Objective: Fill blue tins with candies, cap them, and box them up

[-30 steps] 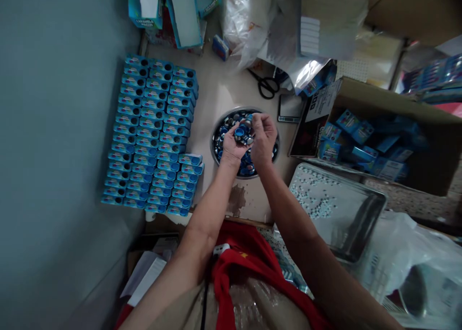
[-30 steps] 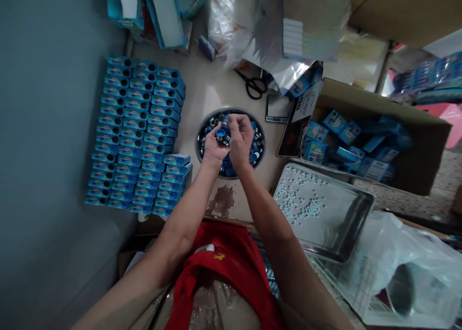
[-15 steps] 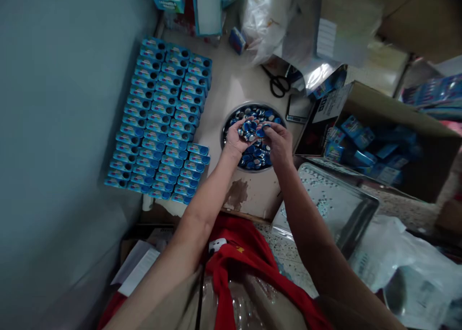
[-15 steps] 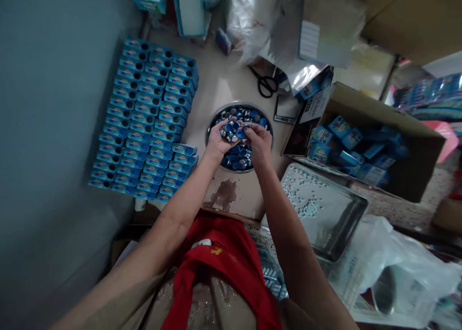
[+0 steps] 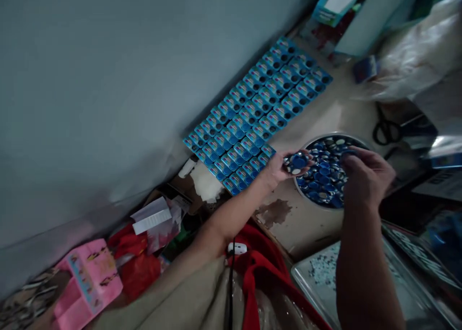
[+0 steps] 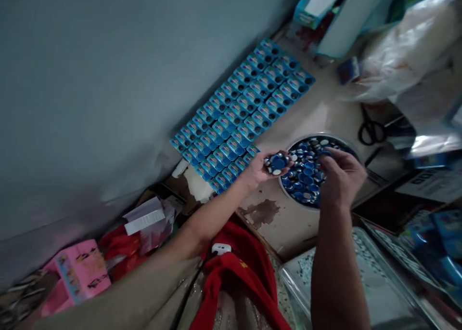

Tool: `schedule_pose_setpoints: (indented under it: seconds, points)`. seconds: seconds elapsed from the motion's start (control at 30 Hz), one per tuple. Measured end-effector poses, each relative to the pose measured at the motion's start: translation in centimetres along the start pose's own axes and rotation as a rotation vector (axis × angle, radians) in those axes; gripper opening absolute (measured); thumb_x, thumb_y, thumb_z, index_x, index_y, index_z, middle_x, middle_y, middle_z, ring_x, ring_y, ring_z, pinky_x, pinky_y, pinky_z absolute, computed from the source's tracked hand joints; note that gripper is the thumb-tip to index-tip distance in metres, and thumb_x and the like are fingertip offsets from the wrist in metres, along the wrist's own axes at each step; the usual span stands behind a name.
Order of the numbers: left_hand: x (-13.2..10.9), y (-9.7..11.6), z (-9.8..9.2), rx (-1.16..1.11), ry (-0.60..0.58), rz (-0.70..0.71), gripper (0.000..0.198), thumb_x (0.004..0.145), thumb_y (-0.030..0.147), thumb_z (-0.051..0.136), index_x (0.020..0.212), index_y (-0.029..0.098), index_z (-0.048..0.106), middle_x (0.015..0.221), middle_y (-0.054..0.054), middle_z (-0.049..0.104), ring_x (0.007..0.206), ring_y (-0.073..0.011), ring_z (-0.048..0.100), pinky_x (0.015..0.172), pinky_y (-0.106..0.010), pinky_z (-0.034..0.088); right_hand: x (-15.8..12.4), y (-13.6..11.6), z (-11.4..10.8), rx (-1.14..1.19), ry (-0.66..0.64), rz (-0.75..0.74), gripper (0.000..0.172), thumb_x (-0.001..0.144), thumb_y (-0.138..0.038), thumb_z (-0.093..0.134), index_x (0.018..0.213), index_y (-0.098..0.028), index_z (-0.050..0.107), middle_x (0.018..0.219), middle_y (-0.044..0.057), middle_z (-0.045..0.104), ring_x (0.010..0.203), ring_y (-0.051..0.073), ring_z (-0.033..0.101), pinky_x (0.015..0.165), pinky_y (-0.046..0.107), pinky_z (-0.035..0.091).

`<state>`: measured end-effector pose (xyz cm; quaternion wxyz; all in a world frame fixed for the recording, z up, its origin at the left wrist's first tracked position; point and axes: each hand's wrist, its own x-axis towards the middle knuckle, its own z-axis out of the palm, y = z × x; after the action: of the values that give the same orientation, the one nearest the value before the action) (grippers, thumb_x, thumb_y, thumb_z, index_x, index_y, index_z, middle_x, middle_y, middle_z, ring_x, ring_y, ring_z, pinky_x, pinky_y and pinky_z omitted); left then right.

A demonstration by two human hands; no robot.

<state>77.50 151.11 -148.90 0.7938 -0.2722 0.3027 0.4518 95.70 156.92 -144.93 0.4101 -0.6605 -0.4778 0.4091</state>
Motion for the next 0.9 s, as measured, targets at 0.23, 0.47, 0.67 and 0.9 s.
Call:
schedule_pose_setpoints:
  seconds: [0.23,0.47,0.67,0.9]
  points:
    - [-12.4,3.9,-9.4,-0.211,0.208,0.345,0.013,0.095,0.017,0.065,0.091,0.017,0.078,0.088,-0.012,0.084,0.095,-0.03,0.087,0.095,-0.047,0.072,-3.0,-2.1,17.6,-0.207,-0.586,-0.242,0.016,0.075,-0.038,0.08,0.086,-0.027,0.083,0.08,0.005,0.078,0.081,0.029,0.075,0.087,0.049,0.065]
    - [-17.9,8.4,-13.6,-0.329,0.207,0.629,0.013,0.095,0.02,0.068,0.085,0.019,0.076,0.098,-0.009,0.086,0.106,-0.0283,0.086,0.103,-0.046,0.07,-4.1,-3.0,32.4,-0.667,-0.839,-0.553,0.014,0.082,-0.015,0.072,0.085,-0.025,0.082,0.104,0.009,0.082,0.106,0.032,0.076,0.103,0.046,0.061]
    - [-18.9,11.5,-14.2,-0.337,0.115,0.642,0.016,0.1,0.024,0.066,0.091,0.018,0.078,0.109,-0.01,0.088,0.119,-0.0292,0.083,0.109,-0.047,0.067,-3.6,-3.9,35.4,-0.891,-0.809,-0.497,0.015,0.082,-0.011,0.082,0.077,-0.023,0.074,0.1,0.009,0.081,0.112,0.033,0.075,0.105,0.045,0.06]
    - [-17.7,12.2,-15.7,-0.347,0.074,0.589,0.024,0.101,0.029,0.061,0.105,0.019,0.083,0.111,-0.012,0.088,0.128,-0.0315,0.081,0.113,-0.05,0.065,-1.8,-5.7,37.9,-1.149,-0.81,-0.4,0.042,0.075,-0.026,0.101,0.066,-0.021,0.061,0.092,0.007,0.074,0.114,0.032,0.076,0.104,0.049,0.059]
